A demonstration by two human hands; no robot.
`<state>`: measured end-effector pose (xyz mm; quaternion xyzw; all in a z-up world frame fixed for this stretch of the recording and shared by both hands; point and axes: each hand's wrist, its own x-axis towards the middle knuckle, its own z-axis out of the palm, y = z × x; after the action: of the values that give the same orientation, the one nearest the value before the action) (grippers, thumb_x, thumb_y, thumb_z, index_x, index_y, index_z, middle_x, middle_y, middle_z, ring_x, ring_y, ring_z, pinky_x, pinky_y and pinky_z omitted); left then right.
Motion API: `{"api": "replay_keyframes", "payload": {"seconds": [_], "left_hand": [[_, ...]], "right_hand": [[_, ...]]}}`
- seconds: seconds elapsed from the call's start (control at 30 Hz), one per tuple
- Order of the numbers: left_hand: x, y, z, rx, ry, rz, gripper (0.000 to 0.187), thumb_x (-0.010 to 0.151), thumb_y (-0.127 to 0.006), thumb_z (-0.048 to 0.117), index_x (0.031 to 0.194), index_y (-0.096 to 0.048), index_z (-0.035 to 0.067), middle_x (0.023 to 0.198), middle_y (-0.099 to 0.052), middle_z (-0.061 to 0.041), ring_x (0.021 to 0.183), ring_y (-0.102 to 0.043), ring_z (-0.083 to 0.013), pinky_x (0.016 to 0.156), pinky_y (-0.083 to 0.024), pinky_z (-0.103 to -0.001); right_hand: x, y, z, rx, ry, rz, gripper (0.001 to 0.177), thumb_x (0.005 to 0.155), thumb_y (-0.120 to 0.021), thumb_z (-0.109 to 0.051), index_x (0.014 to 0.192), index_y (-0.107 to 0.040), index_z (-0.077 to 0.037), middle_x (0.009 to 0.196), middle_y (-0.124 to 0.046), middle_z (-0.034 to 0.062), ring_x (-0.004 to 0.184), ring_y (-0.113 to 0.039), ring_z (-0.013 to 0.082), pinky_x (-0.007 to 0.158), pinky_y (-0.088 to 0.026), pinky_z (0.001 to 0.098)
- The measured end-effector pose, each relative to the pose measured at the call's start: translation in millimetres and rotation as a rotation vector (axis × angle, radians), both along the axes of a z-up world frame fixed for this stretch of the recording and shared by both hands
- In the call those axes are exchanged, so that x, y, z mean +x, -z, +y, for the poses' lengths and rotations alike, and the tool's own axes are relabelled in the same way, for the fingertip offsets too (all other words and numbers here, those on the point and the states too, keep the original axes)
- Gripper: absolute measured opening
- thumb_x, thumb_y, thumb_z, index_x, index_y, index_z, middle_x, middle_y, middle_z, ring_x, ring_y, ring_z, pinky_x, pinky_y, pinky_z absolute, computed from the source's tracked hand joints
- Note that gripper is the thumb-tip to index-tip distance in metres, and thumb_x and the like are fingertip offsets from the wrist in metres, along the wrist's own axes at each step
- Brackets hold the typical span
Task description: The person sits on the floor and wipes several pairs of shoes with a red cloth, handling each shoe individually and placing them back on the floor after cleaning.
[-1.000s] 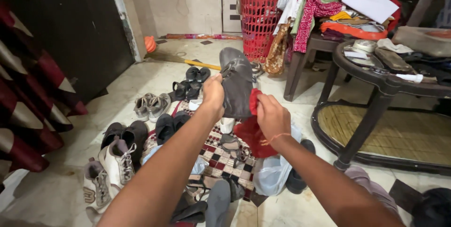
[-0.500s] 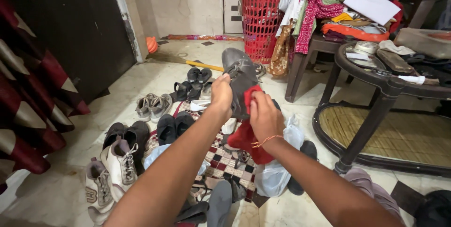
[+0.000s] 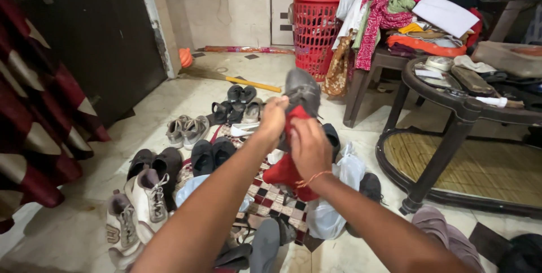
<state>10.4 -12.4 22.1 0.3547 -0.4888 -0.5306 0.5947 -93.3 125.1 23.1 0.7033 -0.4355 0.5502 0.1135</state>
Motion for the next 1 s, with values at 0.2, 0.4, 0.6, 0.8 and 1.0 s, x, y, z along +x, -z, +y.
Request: {"api": "replay_keyframes", "payload": {"seconds": [0.2, 0.4, 0.6, 0.8, 1.0], "left_hand": [[-6, 7, 7, 0.014, 0.063, -0.054, 0.028, 0.104, -0.052, 0.03, 0.11, -0.065, 0.005, 0.099, -0.067, -0.008, 0.093, -0.06, -0.0177, 0.086, -0.049, -0.036], [8, 1, 2, -0.027, -0.057, -0.057, 0.022, 0.103, -0.055, 0.029, 0.102, -0.063, 0.009, 0.096, -0.065, -0.003, 0.09, -0.057, -0.0133, 0.086, -0.046, -0.032], [21, 0, -4, -0.05, -0.013, 0.099, 0.021, 0.104, -0.051, 0.025, 0.097, -0.061, 0.008, 0.092, -0.063, -0.005, 0.087, -0.056, -0.0156, 0.084, -0.047, -0.034], [21, -7, 10, -0.014, 0.055, -0.012, 0.02, 0.103, -0.051, 0.023, 0.099, -0.063, 0.008, 0.092, -0.065, -0.007, 0.087, -0.06, -0.0177, 0.083, -0.05, -0.035], [17, -19, 20, 0.049, 0.038, -0.002, 0.018, 0.101, -0.051, 0.024, 0.099, -0.063, 0.01, 0.092, -0.065, -0.006, 0.086, -0.061, -0.0177, 0.083, -0.051, -0.037]], "right_hand": [[-22, 5, -25, -0.044, 0.144, -0.07, 0.022, 0.096, -0.06, -0.01, 0.117, -0.065, -0.006, 0.114, -0.067, 0.0166, 0.104, -0.058, 0.0395, 0.093, -0.046, 0.0488], [-21, 34, -4, 0.041, 0.009, 0.016, 0.029, 0.1, -0.057, -0.013, 0.127, -0.062, -0.003, 0.127, -0.064, 0.0205, 0.121, -0.057, 0.0407, 0.106, -0.044, 0.0473], [0, 22, 14, 0.07, -0.126, 0.208, 0.055, 0.1, -0.058, -0.024, 0.146, -0.047, 0.003, 0.149, -0.048, 0.0302, 0.139, -0.044, 0.0454, 0.116, -0.035, 0.0476], [-16, 10, -17, 0.108, -0.074, 0.139, 0.063, 0.104, -0.053, -0.031, 0.152, -0.039, 0.005, 0.154, -0.042, 0.0325, 0.145, -0.039, 0.0463, 0.121, -0.031, 0.0484], [-26, 20, -10, 0.263, -0.048, 0.02, 0.068, 0.102, -0.052, -0.036, 0.153, -0.035, 0.005, 0.153, -0.042, 0.0317, 0.143, -0.04, 0.045, 0.118, -0.033, 0.047]]}}
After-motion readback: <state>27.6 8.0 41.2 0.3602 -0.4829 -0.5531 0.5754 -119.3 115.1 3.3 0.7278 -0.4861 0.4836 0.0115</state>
